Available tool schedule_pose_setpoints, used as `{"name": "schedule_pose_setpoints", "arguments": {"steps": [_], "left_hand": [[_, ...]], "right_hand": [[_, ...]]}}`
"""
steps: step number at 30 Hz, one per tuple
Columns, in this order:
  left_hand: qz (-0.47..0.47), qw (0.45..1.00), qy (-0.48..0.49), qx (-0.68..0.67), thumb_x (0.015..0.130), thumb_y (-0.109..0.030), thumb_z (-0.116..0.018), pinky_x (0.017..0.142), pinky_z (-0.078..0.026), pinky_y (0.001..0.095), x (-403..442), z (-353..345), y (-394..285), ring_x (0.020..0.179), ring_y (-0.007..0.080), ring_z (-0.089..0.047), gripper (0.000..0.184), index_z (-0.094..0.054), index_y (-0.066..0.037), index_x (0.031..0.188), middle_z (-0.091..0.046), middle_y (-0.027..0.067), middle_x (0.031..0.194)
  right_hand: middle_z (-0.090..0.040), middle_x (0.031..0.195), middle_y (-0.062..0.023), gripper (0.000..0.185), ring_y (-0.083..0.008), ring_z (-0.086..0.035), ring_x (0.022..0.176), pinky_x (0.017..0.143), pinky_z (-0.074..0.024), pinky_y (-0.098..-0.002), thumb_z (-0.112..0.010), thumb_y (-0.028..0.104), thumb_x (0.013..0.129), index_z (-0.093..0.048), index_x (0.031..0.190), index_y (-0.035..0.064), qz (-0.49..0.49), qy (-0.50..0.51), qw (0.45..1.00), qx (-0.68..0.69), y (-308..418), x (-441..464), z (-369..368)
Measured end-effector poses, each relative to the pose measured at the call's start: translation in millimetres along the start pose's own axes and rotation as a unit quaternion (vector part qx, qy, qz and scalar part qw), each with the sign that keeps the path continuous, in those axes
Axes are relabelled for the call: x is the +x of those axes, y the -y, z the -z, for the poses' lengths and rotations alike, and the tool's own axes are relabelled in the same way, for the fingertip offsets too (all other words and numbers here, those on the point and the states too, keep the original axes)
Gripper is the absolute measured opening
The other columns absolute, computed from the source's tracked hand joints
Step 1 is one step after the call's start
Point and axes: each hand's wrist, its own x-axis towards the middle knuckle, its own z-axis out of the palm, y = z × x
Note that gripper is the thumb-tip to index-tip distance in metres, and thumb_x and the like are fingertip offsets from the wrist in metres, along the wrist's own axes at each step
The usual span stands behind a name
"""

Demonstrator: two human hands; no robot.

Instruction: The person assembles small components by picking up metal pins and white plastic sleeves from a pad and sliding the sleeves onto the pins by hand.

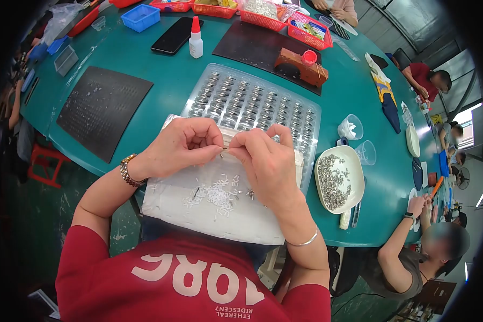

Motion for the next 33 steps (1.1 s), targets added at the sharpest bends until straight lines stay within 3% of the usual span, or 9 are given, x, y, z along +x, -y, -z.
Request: {"name": "schedule_pose_setpoints", "arguments": {"steps": [12,14,33], "left_hand": [[-0.016,0.998,-0.016,0.064,0.094,-0.010,-0.067,0.068,-0.049,0.0226,-0.4,-0.8,-2.5,0.074,0.0035,-0.056,0.008,-0.065,-0.002,0.092,-0.063,-0.0027,0.080],[-0.016,0.999,-0.016,0.046,0.094,-0.009,-0.068,0.064,-0.044,0.0191,-0.2,-0.6,-0.6,0.072,0.0000,-0.052,0.006,-0.066,-0.004,0.093,-0.062,-0.0057,0.081],[-0.019,0.998,-0.013,0.060,0.093,-0.008,-0.068,0.062,-0.043,0.0178,-0.4,-0.1,0.1,0.071,-0.0013,-0.050,0.004,-0.067,-0.005,0.093,-0.061,-0.0068,0.082]], "right_hand": [[-0.063,0.076,0.0031,0.019,-0.0171,-0.058,0.066,0.082,-0.0410,-0.0377,-0.079,0.015,0.081,-0.061,0.086,0.0121,0.057,-0.027,0.993,-0.100,3.7,3.7,-3.1],[-0.063,0.076,0.0031,0.019,-0.0168,-0.057,0.066,0.082,-0.0411,-0.0376,-0.079,0.016,0.081,-0.060,0.086,0.0124,0.057,-0.026,0.992,-0.107,2.7,3.0,-2.8],[-0.064,0.076,0.0035,0.019,-0.0170,-0.058,0.065,0.084,-0.0405,-0.0374,-0.079,0.015,0.081,-0.061,0.087,0.0120,0.052,-0.028,0.995,-0.085,2.6,2.0,-4.1]]}}
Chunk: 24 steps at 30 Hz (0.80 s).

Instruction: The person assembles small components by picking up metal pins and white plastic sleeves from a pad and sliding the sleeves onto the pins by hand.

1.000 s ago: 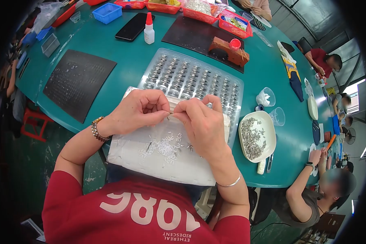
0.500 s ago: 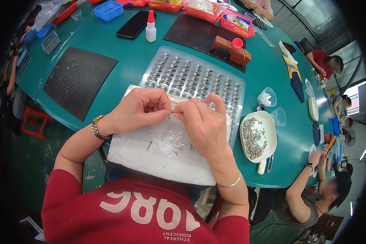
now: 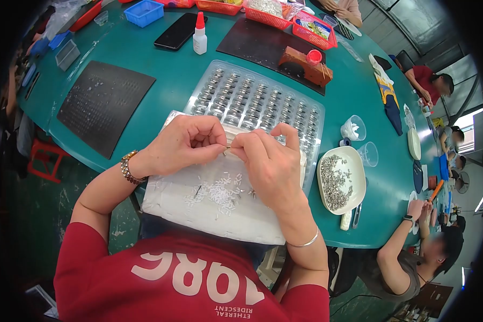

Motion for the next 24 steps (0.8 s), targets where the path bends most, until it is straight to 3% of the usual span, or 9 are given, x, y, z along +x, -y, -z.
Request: {"name": "schedule_pose_setpoints", "arguments": {"steps": [20,24], "left_hand": [[-0.002,1.000,0.000,0.025,0.093,-0.008,-0.069,0.062,-0.044,0.0184,0.2,0.4,0.7,0.071,-0.0016,-0.052,0.005,-0.067,-0.004,0.095,-0.065,-0.0058,0.084],[0.001,1.000,0.011,0.001,0.093,-0.008,-0.069,0.063,-0.044,0.0181,0.4,1.5,1.8,0.071,-0.0018,-0.052,0.005,-0.068,-0.004,0.096,-0.065,-0.0061,0.084]], "right_hand": [[-0.065,0.076,0.0024,0.020,-0.0174,-0.058,0.066,0.082,-0.0397,-0.0376,-0.080,0.017,0.081,-0.062,0.088,0.0107,0.029,0.005,0.999,-0.024,2.6,1.7,0.2],[-0.066,0.078,0.0012,0.018,-0.0181,-0.059,0.066,0.082,-0.0398,-0.0378,-0.079,0.013,0.083,-0.062,0.089,0.0090,0.007,0.016,0.999,0.033,-0.4,0.9,-1.2]]}}
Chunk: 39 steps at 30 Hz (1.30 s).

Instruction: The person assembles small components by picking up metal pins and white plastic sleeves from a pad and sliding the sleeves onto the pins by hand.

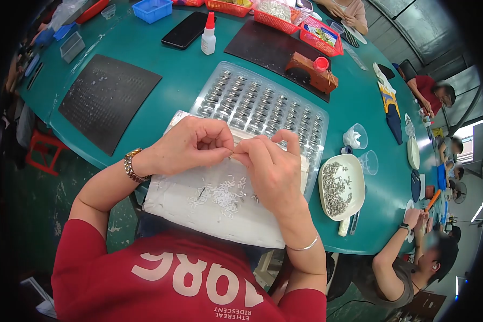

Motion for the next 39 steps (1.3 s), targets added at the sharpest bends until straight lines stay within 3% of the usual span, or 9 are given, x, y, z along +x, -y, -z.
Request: {"name": "schedule_pose_setpoints", "arguments": {"steps": [11,15,18,20,23,32,36,39], "left_hand": [[-0.004,1.000,-0.005,-0.015,0.093,-0.008,-0.068,0.064,-0.045,0.0179,0.0,-0.2,1.6,0.072,-0.0016,-0.053,0.005,-0.067,-0.004,0.096,-0.065,-0.0055,0.084],[-0.008,1.000,-0.005,-0.002,0.093,-0.009,-0.068,0.063,-0.045,0.0183,-0.5,0.2,-1.7,0.071,-0.0013,-0.053,0.005,-0.067,-0.005,0.096,-0.065,-0.0056,0.084],[-0.005,1.000,-0.006,0.000,0.091,-0.011,-0.068,0.071,-0.051,0.0250,-0.6,0.3,-4.6,0.076,0.0066,-0.059,0.011,-0.065,-0.001,0.094,-0.066,0.0019,0.082],[-0.002,1.000,-0.004,0.003,0.091,-0.011,-0.068,0.071,-0.051,0.0250,-0.9,0.8,-5.3,0.076,0.0068,-0.059,0.012,-0.065,0.000,0.094,-0.066,0.0020,0.081],[-0.004,1.000,-0.005,0.009,0.091,-0.011,-0.068,0.070,-0.051,0.0251,-1.0,0.7,-6.3,0.075,0.0069,-0.058,0.012,-0.065,0.000,0.094,-0.066,0.0021,0.081],[-0.007,1.000,-0.011,0.009,0.091,-0.010,-0.068,0.069,-0.050,0.0250,-0.6,0.5,-5.6,0.074,0.0066,-0.057,0.010,-0.064,0.000,0.092,-0.064,0.0015,0.079],[-0.017,1.000,-0.003,0.006,0.093,-0.009,-0.066,0.063,-0.043,0.0194,0.6,0.4,-0.8,0.070,0.0001,-0.050,0.006,-0.065,-0.004,0.094,-0.061,-0.0059,0.081],[-0.002,0.999,0.004,-0.046,0.095,-0.007,-0.066,0.063,-0.044,0.0193,1.0,-2.0,1.5,0.071,0.0002,-0.052,0.004,-0.064,-0.004,0.094,-0.060,-0.0056,0.082]], "right_hand": [[-0.065,0.077,-0.0013,0.008,-0.0207,-0.057,0.066,0.087,-0.0410,-0.0357,-0.072,0.003,0.087,-0.065,0.090,0.0068,-0.122,0.017,0.982,0.141,-1.4,-6.1,1.6],[-0.063,0.072,-0.0013,0.005,-0.0183,-0.057,0.067,0.088,-0.0408,-0.0344,-0.071,0.005,0.089,-0.066,0.090,0.0065,-0.243,0.029,0.942,0.229,3.6,-7.3,2.2],[-0.062,0.070,-0.0010,0.004,-0.0169,-0.057,0.068,0.089,-0.0405,-0.0339,-0.070,0.006,0.089,-0.067,0.089,0.0066,-0.273,0.029,0.926,0.259,3.2,-7.7,0.2],[-0.062,0.070,-0.0009,0.004,-0.0167,-0.057,0.068,0.089,-0.0404,-0.0339,-0.071,0.007,0.089,-0.067,0.089,0.0066,-0.289,0.040,0.917,0.270,3.6,-8.0,1.6],[-0.063,0.071,-0.0004,0.005,-0.0167,-0.057,0.068,0.088,-0.0406,-0.0340,-0.071,0.006,0.089,-0.066,0.089,0.0064,-0.289,0.043,0.918,0.267,3.0,-8.8,0.9],[-0.067,0.078,-0.0017,0.013,-0.0199,-0.060,0.063,0.086,-0.0415,-0.0372,-0.076,0.003,0.085,-0.065,0.092,0.0067,-0.069,0.014,0.993,0.089,3.4,-2.2,1.8],[-0.068,0.079,-0.0019,0.015,-0.0199,-0.061,0.065,0.086,-0.0417,-0.0383,-0.079,0.004,0.083,-0.066,0.090,0.0069,-0.042,-0.004,0.996,0.075,1.9,-1.5,-3.2],[-0.070,0.082,-0.0034,0.014,-0.0178,-0.063,0.067,0.084,-0.0446,-0.0360,-0.080,0.006,0.083,-0.069,0.092,0.0038,-0.077,0.023,0.989,0.122,-2.6,-2.6,5.7]]}}
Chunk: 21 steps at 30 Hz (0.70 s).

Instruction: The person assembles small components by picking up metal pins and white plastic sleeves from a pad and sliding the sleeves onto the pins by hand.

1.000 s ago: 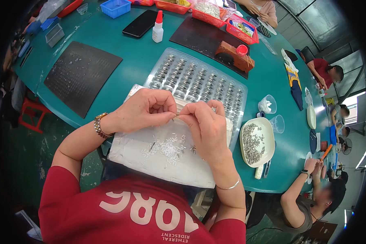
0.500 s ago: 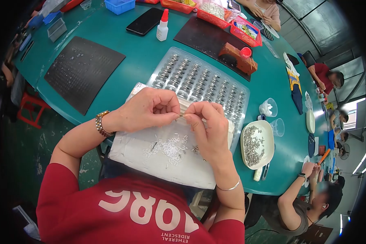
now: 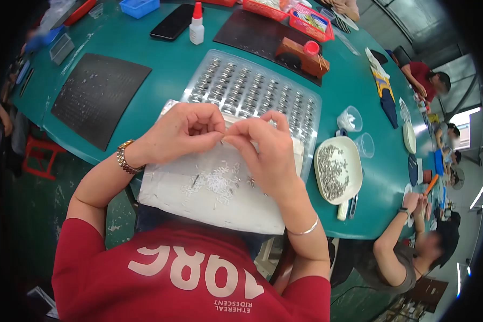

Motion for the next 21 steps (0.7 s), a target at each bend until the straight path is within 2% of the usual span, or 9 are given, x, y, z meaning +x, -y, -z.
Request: {"name": "schedule_pose_setpoints", "arguments": {"steps": [2,4,7,8,11,12,15,18,21], "left_hand": [[0.003,1.000,0.005,0.009,0.095,-0.006,-0.066,0.064,-0.045,0.0192,-0.6,0.2,0.0,0.072,0.0004,-0.052,0.003,-0.064,-0.004,0.094,-0.060,-0.0054,0.082],[-0.001,1.000,0.007,0.003,0.096,-0.006,-0.066,0.064,-0.046,0.0192,-0.5,0.1,-0.7,0.071,0.0007,-0.052,0.005,-0.063,-0.003,0.094,-0.059,-0.0053,0.082],[0.007,1.000,0.004,0.015,0.096,-0.007,-0.066,0.062,-0.045,0.0190,-0.3,-0.3,-2.3,0.069,0.0007,-0.052,0.006,-0.062,-0.003,0.094,-0.059,-0.0051,0.080],[0.007,1.000,0.004,0.014,0.096,-0.007,-0.067,0.062,-0.045,0.0189,-0.2,-0.7,-2.2,0.069,0.0006,-0.053,0.007,-0.062,-0.003,0.093,-0.059,-0.0051,0.080],[0.006,1.000,0.003,0.016,0.095,-0.007,-0.067,0.062,-0.045,0.0186,0.3,-1.5,-1.8,0.068,0.0004,-0.053,0.008,-0.061,-0.003,0.093,-0.060,-0.0049,0.080],[0.003,1.000,0.003,0.019,0.095,-0.007,-0.067,0.062,-0.045,0.0184,0.2,-1.4,-2.1,0.069,0.0004,-0.053,0.008,-0.061,-0.003,0.093,-0.060,-0.0049,0.080],[-0.002,1.000,0.003,0.023,0.095,-0.007,-0.067,0.062,-0.045,0.0183,-0.8,-1.5,-1.7,0.069,0.0004,-0.053,0.007,-0.061,-0.003,0.093,-0.060,-0.0049,0.081],[-0.007,1.000,0.002,0.019,0.095,-0.006,-0.067,0.063,-0.045,0.0186,-0.4,-1.5,-0.4,0.069,0.0006,-0.053,0.007,-0.062,-0.003,0.093,-0.060,-0.0047,0.081],[-0.007,1.000,0.007,0.016,0.095,-0.006,-0.066,0.063,-0.045,0.0188,-0.8,-0.7,0.1,0.070,0.0008,-0.053,0.006,-0.062,-0.003,0.094,-0.060,-0.0045,0.082]], "right_hand": [[-0.070,0.082,-0.0039,0.013,-0.0150,-0.063,0.070,0.081,-0.0472,-0.0330,-0.079,0.006,0.085,-0.070,0.094,0.0014,-0.125,-0.003,0.979,0.161,-0.2,0.7,9.0],[-0.069,0.080,-0.0045,0.011,-0.0106,-0.062,0.077,0.074,-0.0505,-0.0277,-0.075,0.005,0.087,-0.070,0.093,-0.0021,-0.269,0.013,0.911,0.314,9.5,5.3,26.7],[-0.068,0.079,-0.0034,0.010,-0.0087,-0.062,0.078,0.071,-0.0508,-0.0276,-0.075,0.004,0.087,-0.070,0.091,-0.0033,-0.263,0.077,0.923,0.270,16.9,3.7,53.5],[-0.069,0.078,-0.0053,0.008,-0.0112,-0.064,0.075,0.069,-0.0509,-0.0279,-0.075,0.004,0.086,-0.069,0.088,-0.0025,-0.213,0.094,0.950,0.210,20.3,0.4,58.1],[-0.069,0.077,-0.0082,0.008,-0.0158,-0.066,0.074,0.069,-0.0505,-0.0296,-0.074,0.004,0.086,-0.069,0.088,-0.0006,-0.241,0.186,0.939,0.162,31.8,-7.0,65.3],[-0.067,0.080,-0.0097,0.007,-0.0229,-0.066,0.076,0.070,-0.0505,-0.0337,-0.075,0.006,0.084,-0.069,0.087,0.0022,-0.273,0.193,0.930,0.153,35.4,-11.9,62.7],[-0.065,0.086,-0.0087,0.009,-0.0277,-0.064,0.083,0.074,-0.0500,-0.0378,-0.075,0.007,0.084,-0.069,0.090,0.0047,-0.122,0.162,0.976,0.081,28.3,-25.2,47.9],[-0.066,0.098,-0.0084,0.012,-0.0278,-0.065,0.094,0.079,-0.0505,-0.0361,-0.075,0.001,0.081,-0.070,0.091,0.0032,-0.097,0.195,0.976,0.007,33.1,-26.6,41.6],[-0.065,0.099,-0.0088,0.011,-0.0291,-0.064,0.096,0.081,-0.0501,-0.0368,-0.074,0.002,0.083,-0.069,0.092,0.0041,-0.098,0.207,0.973,-0.005,32.2,-24.7,38.8]]}}
